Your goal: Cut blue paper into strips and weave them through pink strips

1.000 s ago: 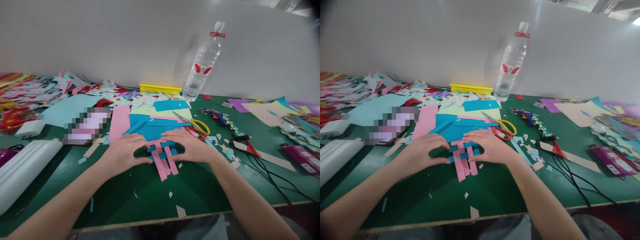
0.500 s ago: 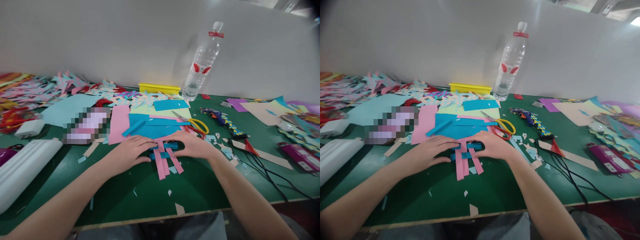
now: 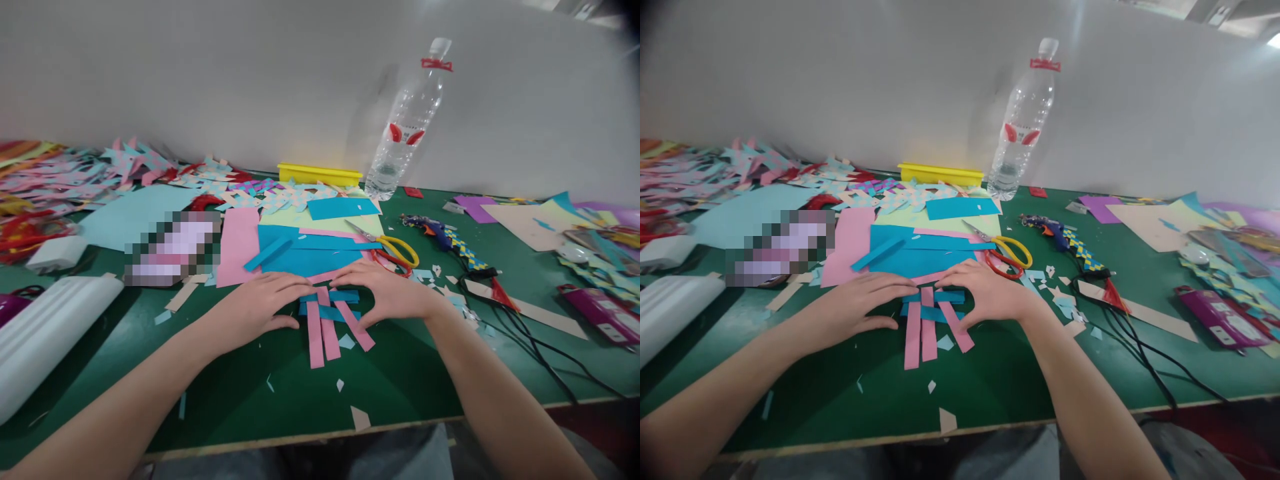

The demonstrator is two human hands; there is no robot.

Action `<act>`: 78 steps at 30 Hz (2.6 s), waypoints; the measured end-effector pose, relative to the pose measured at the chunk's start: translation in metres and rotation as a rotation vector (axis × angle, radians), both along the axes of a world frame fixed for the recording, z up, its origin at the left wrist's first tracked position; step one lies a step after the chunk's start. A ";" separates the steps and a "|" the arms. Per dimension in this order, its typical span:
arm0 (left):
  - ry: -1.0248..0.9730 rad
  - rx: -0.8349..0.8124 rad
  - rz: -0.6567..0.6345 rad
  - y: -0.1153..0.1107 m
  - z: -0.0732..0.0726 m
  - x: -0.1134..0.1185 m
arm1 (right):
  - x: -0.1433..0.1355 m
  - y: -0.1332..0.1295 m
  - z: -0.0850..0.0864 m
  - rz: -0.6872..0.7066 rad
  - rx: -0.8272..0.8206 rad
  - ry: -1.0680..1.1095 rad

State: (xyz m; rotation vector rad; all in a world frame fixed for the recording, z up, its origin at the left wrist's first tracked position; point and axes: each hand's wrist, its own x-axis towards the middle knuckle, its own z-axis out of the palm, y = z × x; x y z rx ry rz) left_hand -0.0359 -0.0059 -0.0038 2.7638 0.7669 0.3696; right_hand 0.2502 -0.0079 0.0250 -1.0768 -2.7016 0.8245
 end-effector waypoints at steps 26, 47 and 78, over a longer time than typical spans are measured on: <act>-0.010 0.035 -0.021 -0.007 0.001 0.008 | -0.009 -0.016 0.016 -0.126 -0.100 -0.141; 0.045 0.131 -0.103 -0.015 0.006 0.012 | -0.037 -0.076 0.004 -0.312 0.369 -0.364; 0.029 0.053 -0.141 -0.009 0.002 0.007 | -0.044 -0.065 -0.001 -0.307 0.231 -0.161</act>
